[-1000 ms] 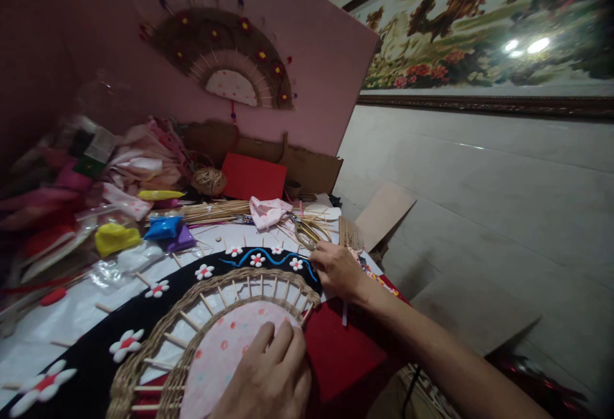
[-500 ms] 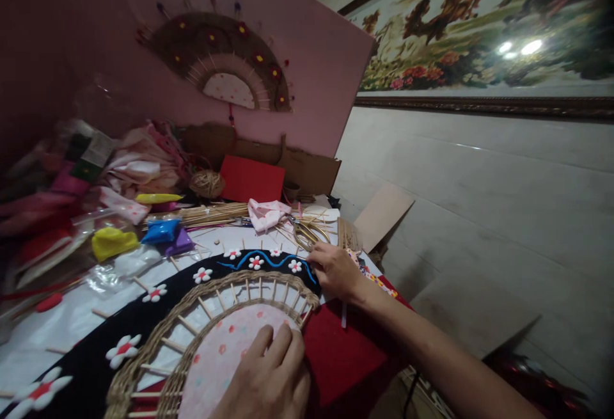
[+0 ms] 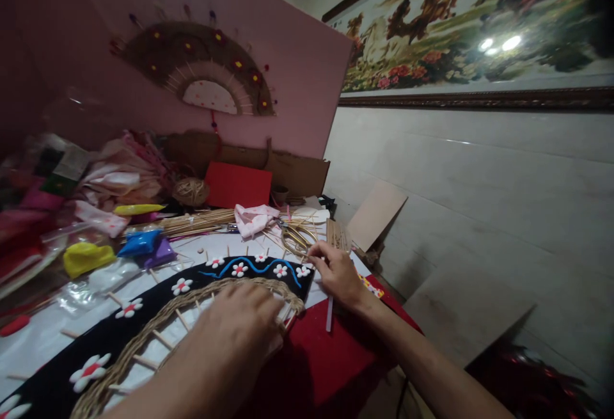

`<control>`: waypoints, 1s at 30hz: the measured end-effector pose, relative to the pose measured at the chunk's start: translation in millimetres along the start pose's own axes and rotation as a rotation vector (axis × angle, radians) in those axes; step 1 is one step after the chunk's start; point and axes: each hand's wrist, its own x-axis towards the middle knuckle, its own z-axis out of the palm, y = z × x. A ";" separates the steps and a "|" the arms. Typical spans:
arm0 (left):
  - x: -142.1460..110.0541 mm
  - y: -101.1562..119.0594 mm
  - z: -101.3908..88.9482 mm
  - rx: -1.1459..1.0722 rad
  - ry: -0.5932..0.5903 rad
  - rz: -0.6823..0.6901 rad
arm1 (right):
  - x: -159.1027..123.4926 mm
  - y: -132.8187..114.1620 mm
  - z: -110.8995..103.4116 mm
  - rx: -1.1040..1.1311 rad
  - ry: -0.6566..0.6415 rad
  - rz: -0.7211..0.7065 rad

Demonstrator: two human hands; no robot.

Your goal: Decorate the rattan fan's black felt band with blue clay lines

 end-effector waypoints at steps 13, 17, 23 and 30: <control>58.3 -53.9 53.3 0.022 -0.075 -0.149 | 10.3 7.8 28.7 -0.029 0.038 -0.123; 54.6 -59.0 59.2 0.057 -0.083 -0.134 | 10.1 10.1 29.3 -0.062 -0.015 -0.124; 55.3 -57.0 58.1 -0.010 -0.063 -0.232 | 10.8 7.9 28.2 -0.045 0.003 -0.110; 53.5 -56.8 62.2 -0.005 -0.105 -0.229 | 11.0 7.7 28.7 -0.078 -0.056 -0.107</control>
